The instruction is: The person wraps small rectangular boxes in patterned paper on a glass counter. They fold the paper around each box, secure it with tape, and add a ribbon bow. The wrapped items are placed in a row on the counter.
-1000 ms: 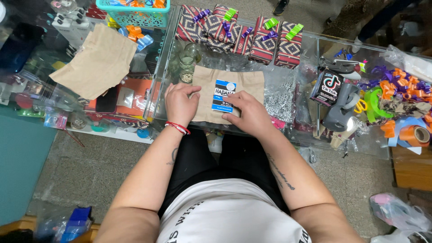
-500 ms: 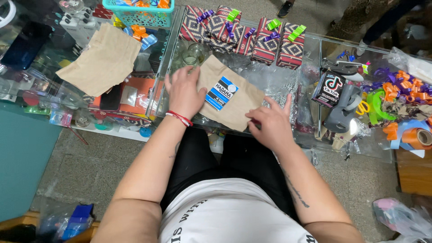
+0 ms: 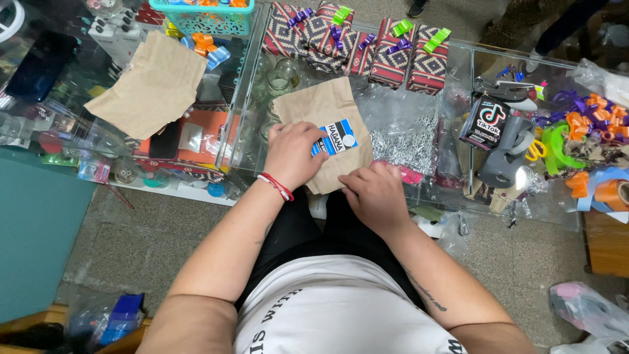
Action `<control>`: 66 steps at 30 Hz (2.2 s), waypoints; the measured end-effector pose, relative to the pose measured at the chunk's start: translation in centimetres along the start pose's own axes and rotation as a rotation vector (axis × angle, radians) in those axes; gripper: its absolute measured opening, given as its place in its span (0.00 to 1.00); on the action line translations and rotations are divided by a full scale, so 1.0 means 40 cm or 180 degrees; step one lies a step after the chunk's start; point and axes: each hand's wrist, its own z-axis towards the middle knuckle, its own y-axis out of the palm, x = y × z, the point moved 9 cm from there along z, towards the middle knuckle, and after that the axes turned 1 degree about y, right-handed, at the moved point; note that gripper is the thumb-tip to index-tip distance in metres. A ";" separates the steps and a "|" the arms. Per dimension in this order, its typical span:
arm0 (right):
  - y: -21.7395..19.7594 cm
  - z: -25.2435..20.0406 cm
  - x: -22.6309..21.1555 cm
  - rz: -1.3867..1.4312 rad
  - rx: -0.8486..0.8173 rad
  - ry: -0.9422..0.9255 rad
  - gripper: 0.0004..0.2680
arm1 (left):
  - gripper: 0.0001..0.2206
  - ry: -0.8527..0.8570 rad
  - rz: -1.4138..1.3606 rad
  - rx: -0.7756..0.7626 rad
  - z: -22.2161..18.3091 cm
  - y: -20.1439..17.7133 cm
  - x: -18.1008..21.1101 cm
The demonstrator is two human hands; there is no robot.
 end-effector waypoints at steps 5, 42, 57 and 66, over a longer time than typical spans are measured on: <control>-0.001 0.000 0.005 -0.0001 -0.0078 -0.0054 0.11 | 0.18 -0.0081 -0.0059 0.0011 -0.007 -0.012 -0.002; 0.048 0.105 -0.031 0.0333 0.0587 -0.0688 0.13 | 0.04 -0.0656 -0.1489 0.1004 -0.029 -0.021 -0.151; 0.086 0.158 -0.047 0.0222 -0.0221 -0.0479 0.22 | 0.13 -0.0951 -0.1316 0.0771 -0.009 -0.031 -0.168; 0.112 0.206 -0.028 0.0078 -0.0516 -0.0389 0.19 | 0.12 -0.0231 0.0037 0.0557 -0.006 -0.062 -0.084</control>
